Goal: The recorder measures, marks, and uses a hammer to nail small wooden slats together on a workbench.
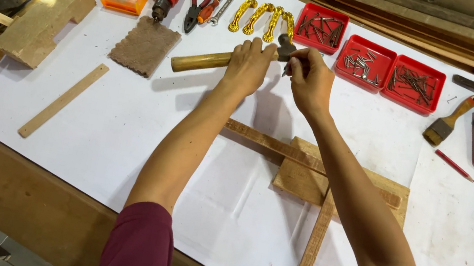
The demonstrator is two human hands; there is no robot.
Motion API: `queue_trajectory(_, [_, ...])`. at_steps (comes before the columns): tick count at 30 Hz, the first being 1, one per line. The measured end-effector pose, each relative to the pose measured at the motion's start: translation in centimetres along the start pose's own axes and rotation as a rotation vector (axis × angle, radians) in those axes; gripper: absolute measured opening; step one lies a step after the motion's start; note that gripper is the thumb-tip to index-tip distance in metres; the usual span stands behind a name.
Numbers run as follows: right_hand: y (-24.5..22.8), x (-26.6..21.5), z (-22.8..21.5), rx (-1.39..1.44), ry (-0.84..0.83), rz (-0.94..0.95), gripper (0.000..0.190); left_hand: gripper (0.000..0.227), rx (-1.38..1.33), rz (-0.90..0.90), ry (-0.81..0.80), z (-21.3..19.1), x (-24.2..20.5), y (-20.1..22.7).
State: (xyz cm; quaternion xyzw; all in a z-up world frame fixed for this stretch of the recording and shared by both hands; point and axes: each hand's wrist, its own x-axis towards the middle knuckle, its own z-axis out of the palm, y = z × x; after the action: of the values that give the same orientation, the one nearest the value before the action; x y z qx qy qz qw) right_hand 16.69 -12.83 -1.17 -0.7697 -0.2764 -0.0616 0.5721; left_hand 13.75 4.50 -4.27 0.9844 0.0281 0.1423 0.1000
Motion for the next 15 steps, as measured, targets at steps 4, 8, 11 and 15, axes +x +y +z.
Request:
queue_trajectory(4, [-2.3, -1.8, -3.5, 0.052, 0.016, 0.000, 0.004, 0.034, -0.103, -0.061, 0.008, -5.4, -1.9, 4.3])
queue_trajectory(8, [-4.8, -5.3, -7.5, 0.051, 0.012, -0.030, 0.005, 0.031, -0.246, -0.119, -0.015, -9.1, -5.1, 8.8])
queue_trajectory(11, [-5.8, -8.4, -10.6, 0.017, -0.012, -0.037, 0.005, 0.034, -0.363, -0.122, 0.008, -9.4, -7.7, 11.3])
queue_trajectory(15, [-7.0, -12.3, -14.4, -0.011, -0.059, -0.021, 0.006, 0.035, -0.554, -0.111, 0.006, -9.5, -10.9, 14.1])
